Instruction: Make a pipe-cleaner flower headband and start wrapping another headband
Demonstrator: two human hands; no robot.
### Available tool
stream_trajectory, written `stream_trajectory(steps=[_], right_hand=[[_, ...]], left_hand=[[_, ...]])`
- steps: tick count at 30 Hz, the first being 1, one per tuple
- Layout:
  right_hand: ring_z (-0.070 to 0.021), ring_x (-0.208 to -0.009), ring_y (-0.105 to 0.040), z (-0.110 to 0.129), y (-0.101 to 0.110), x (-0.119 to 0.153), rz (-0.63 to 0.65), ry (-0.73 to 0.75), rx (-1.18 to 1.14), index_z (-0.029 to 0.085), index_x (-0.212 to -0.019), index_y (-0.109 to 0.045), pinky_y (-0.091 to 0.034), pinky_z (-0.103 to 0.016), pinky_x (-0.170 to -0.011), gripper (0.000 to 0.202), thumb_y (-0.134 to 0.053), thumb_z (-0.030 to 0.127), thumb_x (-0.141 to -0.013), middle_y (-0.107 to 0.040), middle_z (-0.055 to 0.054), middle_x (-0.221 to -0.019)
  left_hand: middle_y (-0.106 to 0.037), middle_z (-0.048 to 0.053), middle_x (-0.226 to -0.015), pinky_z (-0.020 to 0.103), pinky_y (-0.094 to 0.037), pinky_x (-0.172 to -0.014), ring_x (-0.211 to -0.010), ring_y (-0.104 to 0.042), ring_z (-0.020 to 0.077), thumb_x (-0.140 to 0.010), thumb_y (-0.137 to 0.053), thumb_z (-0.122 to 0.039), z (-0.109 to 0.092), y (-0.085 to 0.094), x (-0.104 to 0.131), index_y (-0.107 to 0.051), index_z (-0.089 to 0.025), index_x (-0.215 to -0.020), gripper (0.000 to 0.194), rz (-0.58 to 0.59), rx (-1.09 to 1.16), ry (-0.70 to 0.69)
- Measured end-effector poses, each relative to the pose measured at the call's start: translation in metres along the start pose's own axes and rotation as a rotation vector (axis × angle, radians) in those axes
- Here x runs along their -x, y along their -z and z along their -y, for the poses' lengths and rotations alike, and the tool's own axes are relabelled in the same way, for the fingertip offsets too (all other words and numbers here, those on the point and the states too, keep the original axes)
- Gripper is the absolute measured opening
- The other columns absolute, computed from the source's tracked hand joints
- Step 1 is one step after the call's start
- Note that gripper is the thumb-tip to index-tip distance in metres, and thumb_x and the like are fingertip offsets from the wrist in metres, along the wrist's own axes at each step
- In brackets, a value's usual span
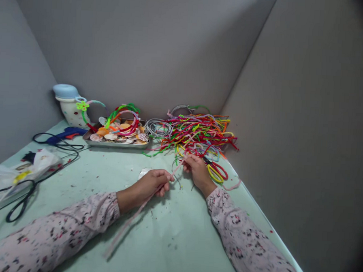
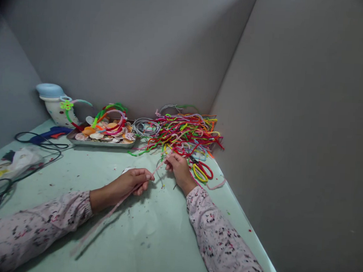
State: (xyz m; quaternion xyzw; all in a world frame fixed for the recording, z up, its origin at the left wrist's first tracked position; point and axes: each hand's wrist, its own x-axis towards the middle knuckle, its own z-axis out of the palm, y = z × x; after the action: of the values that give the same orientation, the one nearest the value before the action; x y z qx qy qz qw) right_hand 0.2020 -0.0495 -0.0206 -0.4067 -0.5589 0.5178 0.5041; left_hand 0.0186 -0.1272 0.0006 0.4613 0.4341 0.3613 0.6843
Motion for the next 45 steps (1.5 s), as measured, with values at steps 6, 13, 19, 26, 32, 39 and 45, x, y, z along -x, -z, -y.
stream_trajectory(steps=[6,13,19,26,32,39,45], right_hand=[[-0.0092,-0.047,-0.048,0.0000,-0.0008,-0.0007,-0.021,-0.010,-0.036,0.018,-0.065,-0.061,-0.036,-0.021,-0.045,0.024,-0.061,0.039,-0.076,-0.057,0.001,-0.055],[-0.0089,-0.048,-0.048,-0.0013,0.0047,-0.0042,-0.080,-0.010,-0.100,0.018,-0.068,-0.059,-0.034,-0.021,-0.044,0.024,-0.061,0.041,-0.075,-0.057,0.001,-0.060],[-0.0084,-0.047,-0.047,-0.0020,0.0041,-0.0044,-0.098,-0.027,-0.131,0.018,-0.067,-0.057,-0.033,-0.020,-0.043,0.021,-0.062,0.038,-0.074,-0.055,0.002,-0.059],[-0.0083,-0.047,-0.047,-0.0028,0.0026,-0.0045,-0.123,-0.023,-0.153,0.018,-0.066,-0.058,-0.032,-0.020,-0.042,0.021,-0.064,0.037,-0.072,-0.055,0.002,-0.057],[-0.0080,-0.046,-0.047,-0.0026,0.0045,-0.0064,-0.150,-0.013,-0.175,0.018,-0.065,-0.058,-0.032,-0.020,-0.041,0.022,-0.064,0.038,-0.073,-0.055,0.003,-0.055],[-0.0070,-0.046,-0.047,-0.0048,0.0078,-0.0086,-0.202,0.009,-0.197,0.018,-0.066,-0.058,-0.031,-0.019,-0.041,0.020,-0.064,0.035,-0.073,-0.055,0.003,-0.055],[-0.0067,-0.045,-0.046,-0.0022,0.0059,-0.0077,-0.215,0.016,-0.214,0.018,-0.065,-0.057,-0.030,-0.019,-0.040,0.021,-0.064,0.037,-0.074,-0.054,0.004,-0.053]], left_hand=[[-0.057,-0.003,-0.055,0.016,-0.031,-0.039,-0.038,-0.045,0.0047,-0.077,-0.061,-0.034,0.0006,0.0009,-0.0004,-0.063,-0.013,-0.087,0.023,0.003,0.027,0.002],[-0.059,-0.002,-0.061,0.015,-0.030,-0.040,-0.041,-0.048,0.0035,-0.077,-0.065,-0.034,0.0011,0.0017,0.0015,-0.063,-0.013,-0.090,0.025,0.030,0.057,0.014],[-0.058,-0.002,-0.061,0.014,-0.029,-0.041,-0.041,-0.045,0.0022,-0.079,-0.064,-0.033,0.0022,0.0009,0.0008,-0.064,-0.013,-0.090,0.023,0.036,0.026,0.012],[-0.057,-0.003,-0.060,0.014,-0.030,-0.040,-0.041,-0.045,0.0024,-0.078,-0.065,-0.034,0.0030,0.0012,0.0003,-0.064,-0.013,-0.090,0.024,0.037,0.028,0.022],[-0.061,-0.001,-0.064,0.014,-0.033,-0.040,-0.041,-0.047,0.0024,-0.078,-0.065,-0.035,0.0031,-0.0004,0.0010,-0.064,-0.012,-0.091,0.026,0.032,0.066,0.043],[-0.061,-0.002,-0.059,0.013,-0.031,-0.036,-0.038,-0.049,0.0032,-0.076,-0.067,-0.029,0.0021,-0.0018,0.0015,-0.061,-0.012,-0.083,0.019,0.057,0.088,0.061],[-0.060,-0.003,-0.057,0.014,-0.033,-0.036,-0.036,-0.049,0.0033,-0.078,-0.064,-0.029,0.0017,-0.0013,0.0009,-0.061,-0.013,-0.084,0.018,0.060,0.109,0.060]])
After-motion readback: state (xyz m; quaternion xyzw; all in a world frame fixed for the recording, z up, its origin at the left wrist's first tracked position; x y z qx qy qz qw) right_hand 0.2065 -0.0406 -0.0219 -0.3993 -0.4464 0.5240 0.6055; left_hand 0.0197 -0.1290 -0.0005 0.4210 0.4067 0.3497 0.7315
